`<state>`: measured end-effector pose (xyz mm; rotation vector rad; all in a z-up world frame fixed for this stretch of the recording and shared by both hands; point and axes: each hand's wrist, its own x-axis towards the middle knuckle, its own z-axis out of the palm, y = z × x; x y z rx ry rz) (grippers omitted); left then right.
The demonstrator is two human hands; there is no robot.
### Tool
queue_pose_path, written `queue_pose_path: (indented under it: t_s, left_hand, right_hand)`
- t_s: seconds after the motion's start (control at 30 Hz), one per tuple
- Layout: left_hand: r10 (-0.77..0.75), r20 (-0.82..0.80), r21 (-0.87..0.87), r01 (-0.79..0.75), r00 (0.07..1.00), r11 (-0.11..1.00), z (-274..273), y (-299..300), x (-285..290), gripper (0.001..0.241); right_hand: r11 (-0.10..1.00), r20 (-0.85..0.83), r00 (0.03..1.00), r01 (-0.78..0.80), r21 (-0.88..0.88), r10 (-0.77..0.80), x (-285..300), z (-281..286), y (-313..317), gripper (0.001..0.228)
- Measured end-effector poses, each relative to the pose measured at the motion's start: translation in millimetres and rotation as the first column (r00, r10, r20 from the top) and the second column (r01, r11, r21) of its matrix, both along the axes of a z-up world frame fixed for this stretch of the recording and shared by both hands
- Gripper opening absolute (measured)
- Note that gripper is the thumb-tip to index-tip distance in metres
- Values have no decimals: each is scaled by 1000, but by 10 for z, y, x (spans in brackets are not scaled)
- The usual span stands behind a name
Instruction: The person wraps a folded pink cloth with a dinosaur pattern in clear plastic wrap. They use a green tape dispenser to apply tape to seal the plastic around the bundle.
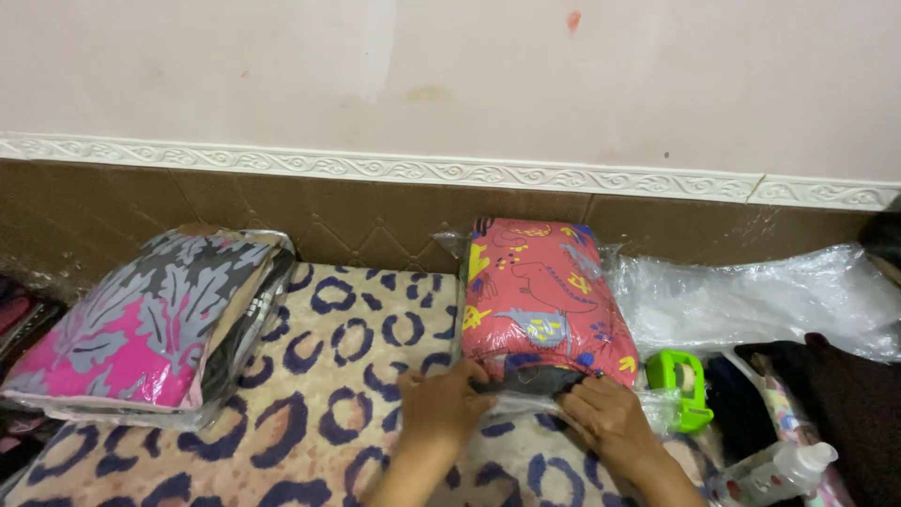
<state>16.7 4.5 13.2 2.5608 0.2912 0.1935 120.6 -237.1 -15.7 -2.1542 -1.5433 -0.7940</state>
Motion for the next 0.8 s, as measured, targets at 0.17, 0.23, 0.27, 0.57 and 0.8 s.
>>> queue_pose_path:
  t_s: [0.17, 0.23, 0.27, 0.57, 0.8]
  left_hand:
    - [-81, 707, 261, -153, 703, 953, 339, -39, -257, 39]
    - [-249, 639, 335, 28, 728, 942, 192, -236, -219, 62]
    - [-407, 564, 389, 203, 718, 898, 122, -338, -192, 86]
    - [-369, 658, 204, 316, 656, 927, -536, -422, 121, 10]
    - [-399, 562, 133, 397, 725, 908, -351, -264, 114, 11]
  right_hand:
    - [998, -86, 995, 59, -4, -59, -41, 27, 27, 9]
    - [997, -93, 993, 76, -11, -77, -55, -10, 14, 10]
    - [996, -94, 992, 88, -20, -90, -49, -17, 5, 12]
    - [977, -311, 930, 161, -140, -197, -177, 140, -176, 13]
    - [914, -429, 813, 295, -278, -393, -38, 76, -327, 18]
